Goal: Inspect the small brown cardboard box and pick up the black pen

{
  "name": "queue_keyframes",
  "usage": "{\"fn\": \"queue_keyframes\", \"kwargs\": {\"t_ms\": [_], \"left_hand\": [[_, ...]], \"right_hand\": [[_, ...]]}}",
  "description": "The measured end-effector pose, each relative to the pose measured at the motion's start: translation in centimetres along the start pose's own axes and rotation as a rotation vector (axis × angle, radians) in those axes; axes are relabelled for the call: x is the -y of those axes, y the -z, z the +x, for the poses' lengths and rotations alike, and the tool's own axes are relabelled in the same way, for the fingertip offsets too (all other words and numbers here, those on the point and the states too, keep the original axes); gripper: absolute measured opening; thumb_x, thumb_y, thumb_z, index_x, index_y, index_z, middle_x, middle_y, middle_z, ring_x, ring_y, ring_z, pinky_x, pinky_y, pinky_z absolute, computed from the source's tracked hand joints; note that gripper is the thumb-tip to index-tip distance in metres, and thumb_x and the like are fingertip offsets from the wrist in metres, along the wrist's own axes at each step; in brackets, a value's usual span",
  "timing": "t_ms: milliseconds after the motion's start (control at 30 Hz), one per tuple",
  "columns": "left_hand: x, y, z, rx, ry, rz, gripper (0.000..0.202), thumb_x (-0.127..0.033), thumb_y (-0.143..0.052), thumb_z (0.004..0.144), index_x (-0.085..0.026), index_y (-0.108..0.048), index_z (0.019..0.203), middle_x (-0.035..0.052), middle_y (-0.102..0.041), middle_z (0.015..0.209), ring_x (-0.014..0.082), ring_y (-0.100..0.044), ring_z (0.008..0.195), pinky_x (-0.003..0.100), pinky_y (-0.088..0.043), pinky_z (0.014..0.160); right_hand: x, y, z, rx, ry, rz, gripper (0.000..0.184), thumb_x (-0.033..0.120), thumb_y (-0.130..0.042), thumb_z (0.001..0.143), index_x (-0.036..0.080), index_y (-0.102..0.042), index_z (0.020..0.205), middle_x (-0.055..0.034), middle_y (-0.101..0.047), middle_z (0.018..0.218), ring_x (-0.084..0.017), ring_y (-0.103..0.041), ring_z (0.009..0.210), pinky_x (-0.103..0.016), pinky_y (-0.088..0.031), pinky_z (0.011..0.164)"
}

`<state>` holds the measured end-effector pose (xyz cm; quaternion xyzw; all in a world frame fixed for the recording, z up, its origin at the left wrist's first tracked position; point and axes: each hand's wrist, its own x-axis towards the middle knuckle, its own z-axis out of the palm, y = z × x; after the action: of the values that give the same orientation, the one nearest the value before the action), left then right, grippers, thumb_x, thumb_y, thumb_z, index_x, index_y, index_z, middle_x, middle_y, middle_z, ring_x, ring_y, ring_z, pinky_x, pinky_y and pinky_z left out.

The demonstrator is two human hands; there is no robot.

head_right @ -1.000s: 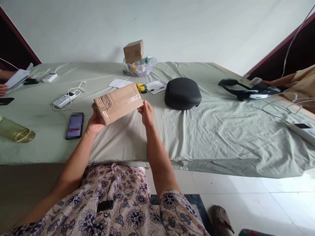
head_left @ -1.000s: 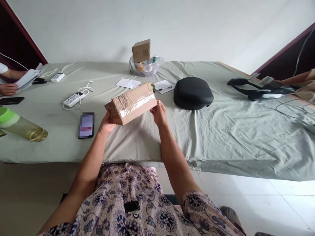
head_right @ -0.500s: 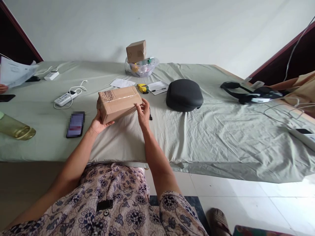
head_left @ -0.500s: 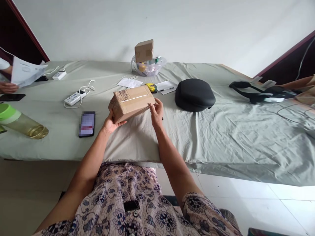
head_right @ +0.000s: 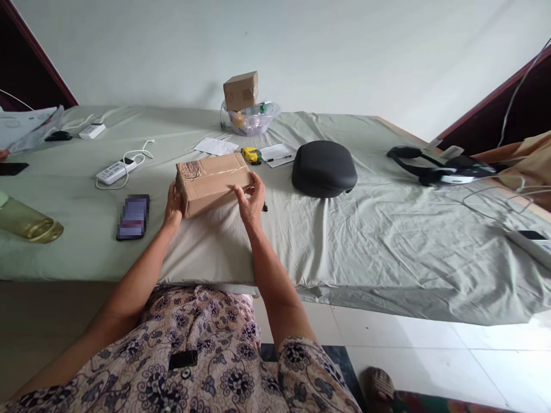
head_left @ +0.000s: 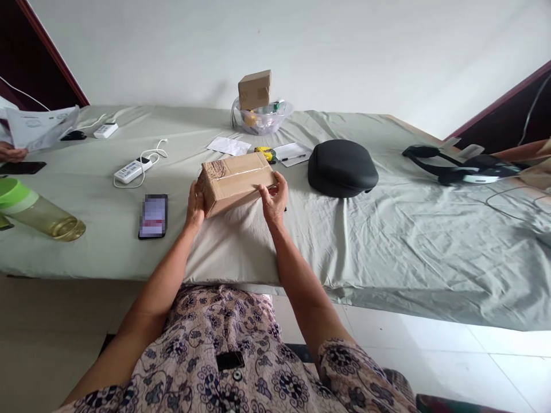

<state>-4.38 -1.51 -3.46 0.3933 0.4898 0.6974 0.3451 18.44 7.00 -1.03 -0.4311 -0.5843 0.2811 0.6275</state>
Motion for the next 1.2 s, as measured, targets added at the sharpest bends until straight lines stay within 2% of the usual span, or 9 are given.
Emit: {"fn": "queue_keyframes", "kwargs": {"t_ms": [100,167,300,433,533,667,833,1000,1200], "left_hand": [[0.0,0.1,0.0,-0.136,-0.074,0.207,0.063,-0.054,-0.070,0.090,-0.025,-0.057,0.145,0.0105,-0.053,0.155,0.0280,-0.044,0.150,0.040,-0.028,0.129],[-0.3,0.0,-0.3,-0.147,-0.094,0.257,0.060,-0.052,-0.073,0.088,-0.026,-0.061,0.141,0.0108,-0.055,0.151,0.0298,-0.047,0.146,0.042,-0.028,0.129],[-1.5,-0.4,-1.1,-0.063,-0.173,0.184,0.068,-0.069,-0.063,0.089,-0.026,-0.058,0.142,0.0115,-0.052,0.155,0.0309,-0.046,0.147,0.042,-0.028,0.129],[-2.4,-0.9,-1.7,-0.039,-0.348,0.229,0.087,-0.081,-0.048,0.090,-0.021,-0.045,0.154,0.0160,-0.043,0.162,0.0312,-0.038,0.154,0.041,-0.026,0.129],[-2.8,-1.5,-2.1,-0.060,-0.429,0.408,0.087,-0.074,-0.058,0.089,-0.021,-0.043,0.156,0.0173,-0.034,0.168,0.0328,-0.029,0.159,0.045,-0.023,0.131],[-3.2,-2.4,-2.6,-0.006,-0.483,0.588,0.061,-0.057,-0.065,0.092,-0.022,-0.062,0.143,0.0139,-0.027,0.173,0.0367,-0.017,0.163,0.054,-0.019,0.132],[-3.7,-3.5,-3.1,0.047,-0.502,0.642,0.042,-0.039,-0.065,0.094,-0.026,-0.071,0.133,0.0056,-0.020,0.176,0.0376,-0.013,0.164,0.056,-0.014,0.133],[-4.0,-3.8,-3.4,0.025,-0.432,0.587,0.044,-0.041,-0.068,0.092,-0.029,-0.070,0.133,0.0029,-0.023,0.174,0.0380,-0.013,0.164,0.058,-0.019,0.132],[-3.7,-3.4,-3.1,0.015,-0.444,0.738,0.054,-0.035,-0.066,0.092,-0.028,-0.062,0.145,0.0082,-0.025,0.173,0.0391,-0.022,0.161,0.057,-0.024,0.130]], "right_hand": [[0.6,0.4,0.1,-0.064,0.036,-0.026,0.062,0.065,-0.071,0.078,0.025,-0.066,0.125,-0.0071,-0.063,0.110,-0.019,-0.054,0.089,-0.038,-0.052,0.088],[0.8,0.6,0.2,-0.087,0.051,-0.047,0.055,0.065,-0.070,0.079,0.026,-0.070,0.117,-0.0044,-0.062,0.099,-0.019,-0.053,0.086,-0.038,-0.051,0.088],[0.9,0.6,0.1,-0.112,0.069,-0.086,0.047,0.065,-0.071,0.080,0.028,-0.072,0.110,-0.0003,-0.055,0.084,-0.019,-0.050,0.080,-0.038,-0.050,0.089],[0.9,0.4,-0.2,-0.071,0.098,-0.113,0.042,0.063,-0.068,0.084,0.028,-0.072,0.107,-0.0002,-0.052,0.080,-0.019,-0.051,0.080,-0.040,-0.050,0.092],[0.9,0.2,-0.4,-0.075,0.196,-0.214,0.036,0.060,-0.066,0.087,0.029,-0.074,0.104,-0.0038,-0.059,0.089,-0.023,-0.057,0.090,-0.043,-0.050,0.096],[1.6,-0.2,-1.2,-0.070,0.371,-0.484,0.028,0.044,-0.054,0.098,0.034,-0.076,0.111,-0.0080,-0.066,0.121,-0.027,-0.060,0.119,-0.051,-0.044,0.109],[3.0,-1.5,-3.4,0.165,0.497,-0.746,0.042,0.035,-0.051,0.101,0.041,-0.063,0.141,-0.0050,-0.052,0.156,-0.031,-0.041,0.150,-0.059,-0.024,0.125],[3.4,-2.2,-4.2,0.286,0.475,-0.807,0.050,0.035,-0.051,0.101,0.042,-0.054,0.150,-0.0048,-0.045,0.164,-0.033,-0.035,0.155,-0.060,-0.019,0.127],[3.1,-1.7,-3.5,0.238,0.446,-0.785,0.044,0.036,-0.050,0.102,0.044,-0.061,0.143,-0.0049,-0.048,0.160,-0.032,-0.038,0.153,-0.059,-0.022,0.126]]}}
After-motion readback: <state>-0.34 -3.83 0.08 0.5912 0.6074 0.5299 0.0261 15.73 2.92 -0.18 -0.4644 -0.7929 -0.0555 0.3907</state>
